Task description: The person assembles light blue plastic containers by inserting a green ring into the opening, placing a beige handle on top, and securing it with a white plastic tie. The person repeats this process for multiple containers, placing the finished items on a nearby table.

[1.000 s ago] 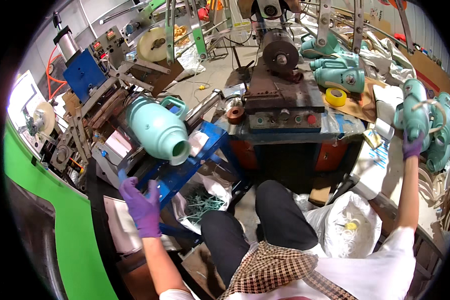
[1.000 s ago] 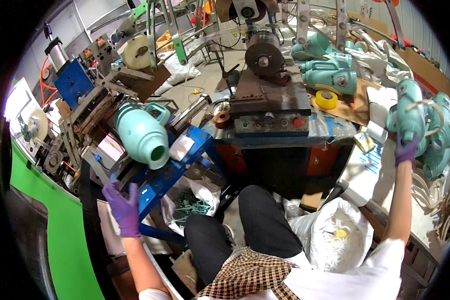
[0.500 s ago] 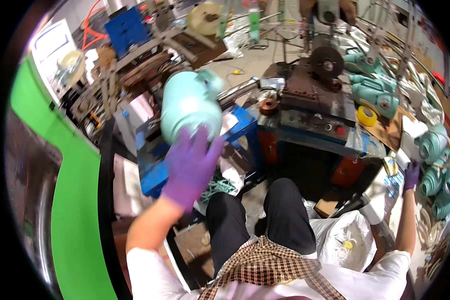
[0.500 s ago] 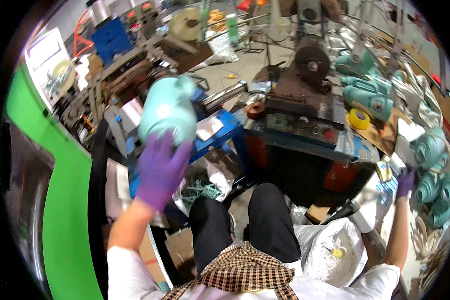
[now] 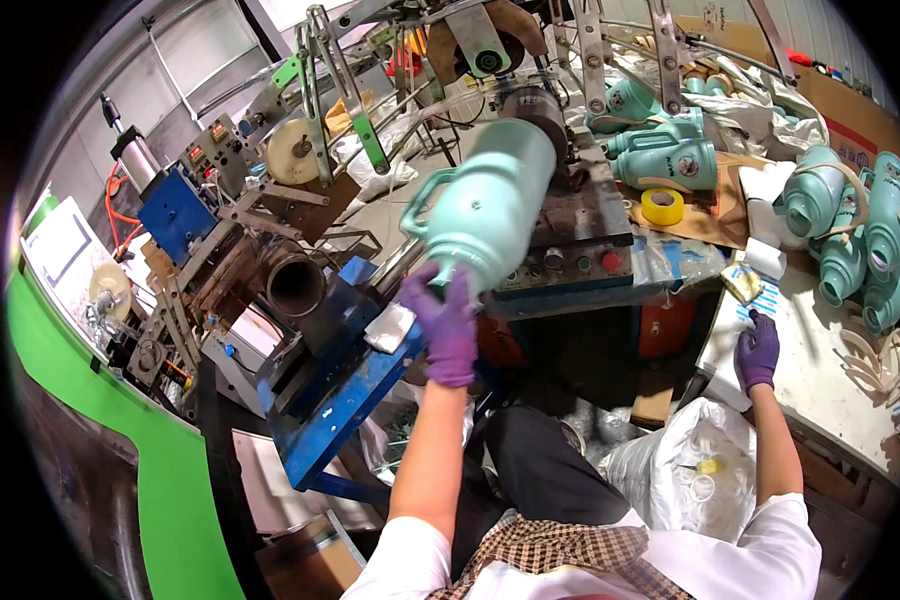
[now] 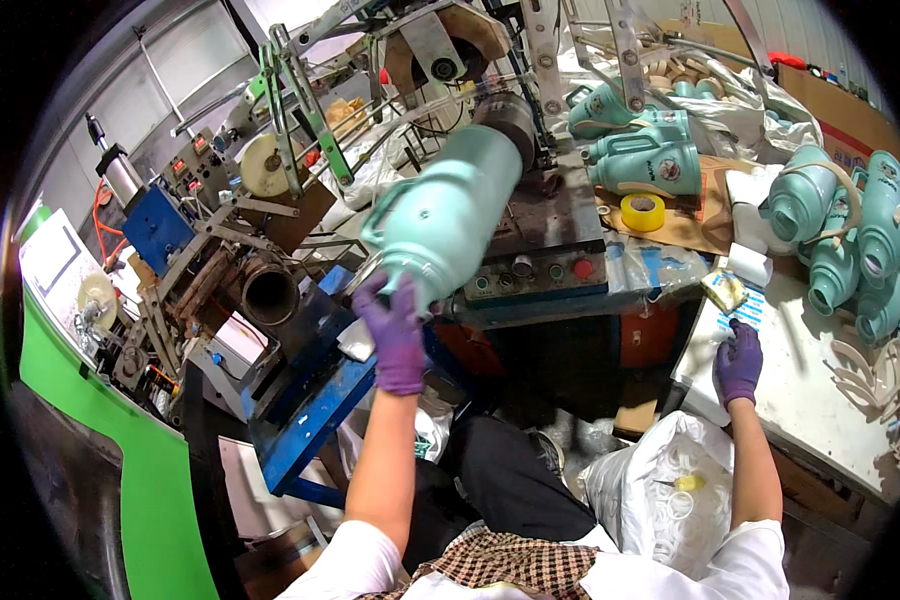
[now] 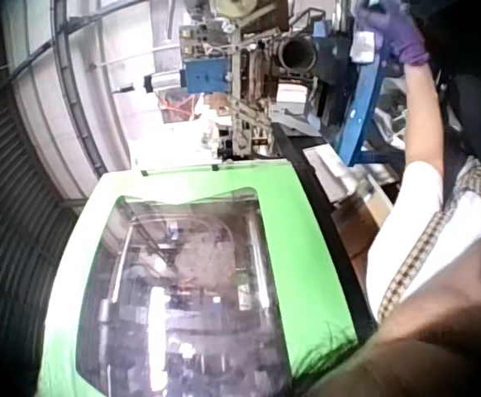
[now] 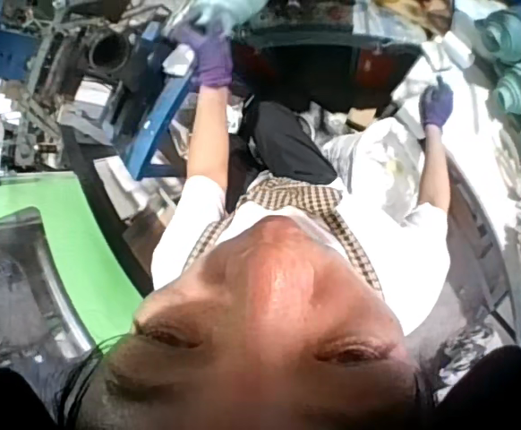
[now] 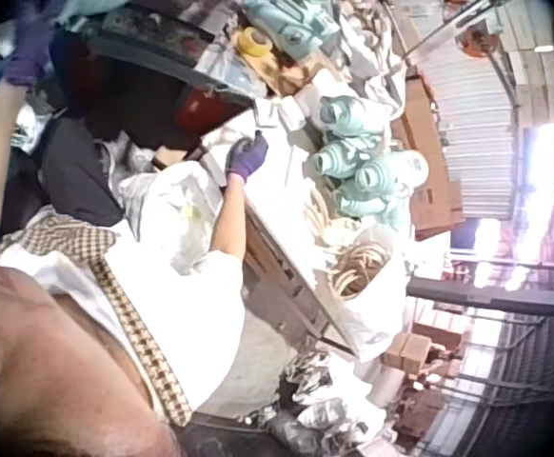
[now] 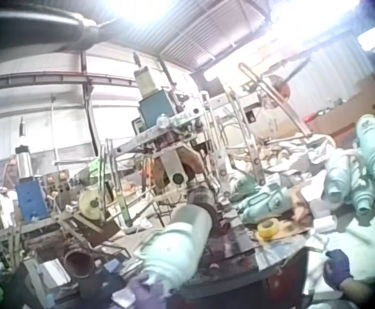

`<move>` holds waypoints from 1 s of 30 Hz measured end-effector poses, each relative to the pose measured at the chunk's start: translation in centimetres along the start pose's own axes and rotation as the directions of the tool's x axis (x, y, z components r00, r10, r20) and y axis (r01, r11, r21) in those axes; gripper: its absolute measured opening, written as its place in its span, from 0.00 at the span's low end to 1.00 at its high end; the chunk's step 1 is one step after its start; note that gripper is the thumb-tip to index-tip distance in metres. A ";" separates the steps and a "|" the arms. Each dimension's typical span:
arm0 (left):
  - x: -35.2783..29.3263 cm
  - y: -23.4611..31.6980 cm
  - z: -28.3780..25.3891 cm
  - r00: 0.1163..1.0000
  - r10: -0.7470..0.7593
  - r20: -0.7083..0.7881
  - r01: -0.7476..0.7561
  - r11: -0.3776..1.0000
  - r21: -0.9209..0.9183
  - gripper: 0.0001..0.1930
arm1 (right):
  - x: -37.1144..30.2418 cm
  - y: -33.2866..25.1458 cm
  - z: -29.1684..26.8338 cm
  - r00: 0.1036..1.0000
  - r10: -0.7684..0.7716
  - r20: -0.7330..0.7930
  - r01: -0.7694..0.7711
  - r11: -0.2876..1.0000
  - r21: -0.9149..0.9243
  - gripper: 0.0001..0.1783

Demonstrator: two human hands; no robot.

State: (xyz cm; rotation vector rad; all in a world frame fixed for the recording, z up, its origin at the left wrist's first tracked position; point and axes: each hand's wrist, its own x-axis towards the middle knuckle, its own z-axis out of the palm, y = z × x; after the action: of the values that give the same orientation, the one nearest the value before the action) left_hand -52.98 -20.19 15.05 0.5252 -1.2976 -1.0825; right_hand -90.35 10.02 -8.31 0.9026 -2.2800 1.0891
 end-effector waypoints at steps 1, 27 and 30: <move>0.5 -0.8 2.1 1.000 -0.023 0.020 0.021 0.998 0.065 0.24 | 0.1 -0.1 -0.3 0.999 -0.020 0.027 0.021 0.999 -0.025 0.23; 2.1 3.9 -11.5 0.629 -0.104 0.771 -0.283 0.893 0.351 0.26 | 0.8 11.4 1.8 0.958 0.103 0.268 -0.211 0.886 0.412 0.22; -12.1 7.6 -31.9 0.847 -0.399 0.351 0.099 0.768 0.633 0.17 | 1.5 8.4 0.4 0.960 0.128 0.249 -0.204 0.929 0.309 0.19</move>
State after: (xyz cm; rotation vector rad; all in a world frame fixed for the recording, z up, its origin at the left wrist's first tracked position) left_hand -19.43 -14.25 7.25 0.9816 -2.0787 -1.0466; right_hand -97.47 13.14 -11.87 1.0176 -2.4352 1.5540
